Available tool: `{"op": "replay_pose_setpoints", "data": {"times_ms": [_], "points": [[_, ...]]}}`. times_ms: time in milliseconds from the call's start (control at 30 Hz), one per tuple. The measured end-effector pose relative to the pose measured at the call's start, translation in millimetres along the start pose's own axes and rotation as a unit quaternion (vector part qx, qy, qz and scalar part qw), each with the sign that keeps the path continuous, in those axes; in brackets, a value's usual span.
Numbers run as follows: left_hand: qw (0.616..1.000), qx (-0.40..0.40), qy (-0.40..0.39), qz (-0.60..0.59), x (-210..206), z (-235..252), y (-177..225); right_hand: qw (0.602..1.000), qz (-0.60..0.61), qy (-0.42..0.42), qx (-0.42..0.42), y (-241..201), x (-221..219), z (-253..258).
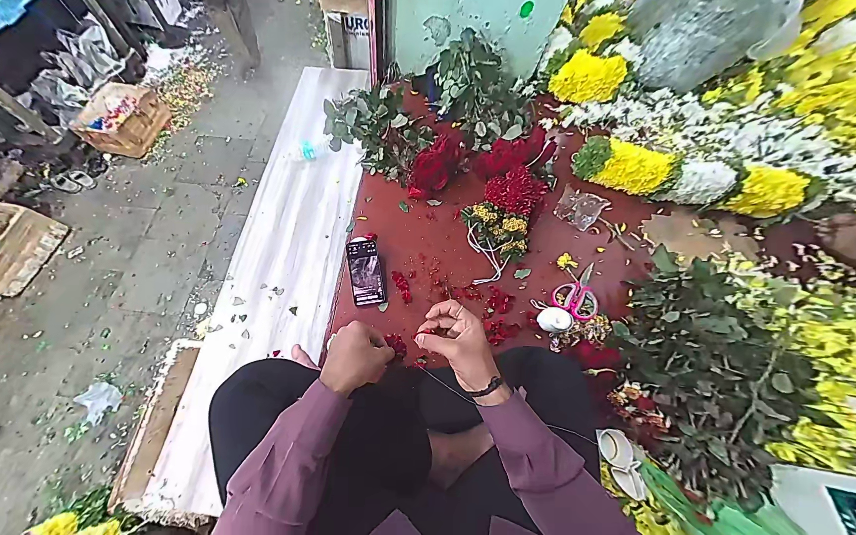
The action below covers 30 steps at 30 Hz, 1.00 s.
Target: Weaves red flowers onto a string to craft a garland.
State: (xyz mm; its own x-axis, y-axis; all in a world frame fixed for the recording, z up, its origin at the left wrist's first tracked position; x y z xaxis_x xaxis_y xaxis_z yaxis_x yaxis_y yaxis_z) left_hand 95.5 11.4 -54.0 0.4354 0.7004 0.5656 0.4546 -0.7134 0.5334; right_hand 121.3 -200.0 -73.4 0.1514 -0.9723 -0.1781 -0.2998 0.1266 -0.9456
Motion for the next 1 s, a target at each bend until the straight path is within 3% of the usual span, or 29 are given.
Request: {"op": "replay_pose_setpoints", "data": {"times_ms": [100, 233, 533, 700, 800, 867, 933, 1000], "points": [[0.998, -0.019, -0.009, -0.063, 2, 1, -1, 0.998, 0.024, -0.027, -0.051, -1, -8, -15], [0.992, -0.057, -0.029, -0.11, -1, 0, 3, 0.996, -0.029, -0.01, -0.088, 11, -12, -17], [0.988, -0.074, -0.055, -0.124, -2, -2, 6, 0.983, -0.142, -0.027, -0.116, 22, -2, -6], [0.992, -0.039, -0.021, -0.119, -2, 0, 0, 0.976, -0.17, -0.08, -0.109, 15, 21, -2], [0.995, -0.004, -0.002, -0.096, 2, -1, -1, 0.945, -0.218, -0.178, -0.165, 20, 19, -15], [0.997, 0.016, 0.02, -0.07, 5, 1, -2, 0.943, -0.221, -0.2, -0.145, 23, 16, -24], [0.998, 0.042, 0.044, -0.018, 9, 0, 0, 0.939, -0.252, -0.222, -0.068, 15, 18, -24], [0.996, 0.051, 0.039, 0.056, 10, -6, 9, 0.947, -0.209, -0.244, 0.025, 2, 17, -24]]}}
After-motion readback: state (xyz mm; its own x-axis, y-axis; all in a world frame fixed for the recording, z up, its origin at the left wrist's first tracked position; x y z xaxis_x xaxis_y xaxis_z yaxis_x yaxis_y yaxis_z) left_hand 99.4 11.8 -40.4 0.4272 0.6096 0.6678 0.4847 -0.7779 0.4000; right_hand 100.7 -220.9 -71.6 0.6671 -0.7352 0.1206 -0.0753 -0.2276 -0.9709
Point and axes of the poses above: each hand's wrist, its own z-axis towards the middle knuckle, its own x-axis out of the back of the hand, y = z × x, the point moved 2 cm from there along z, towards the middle knuckle, and after that the axes turned 3 degrees about y, right-handed, at the moved point
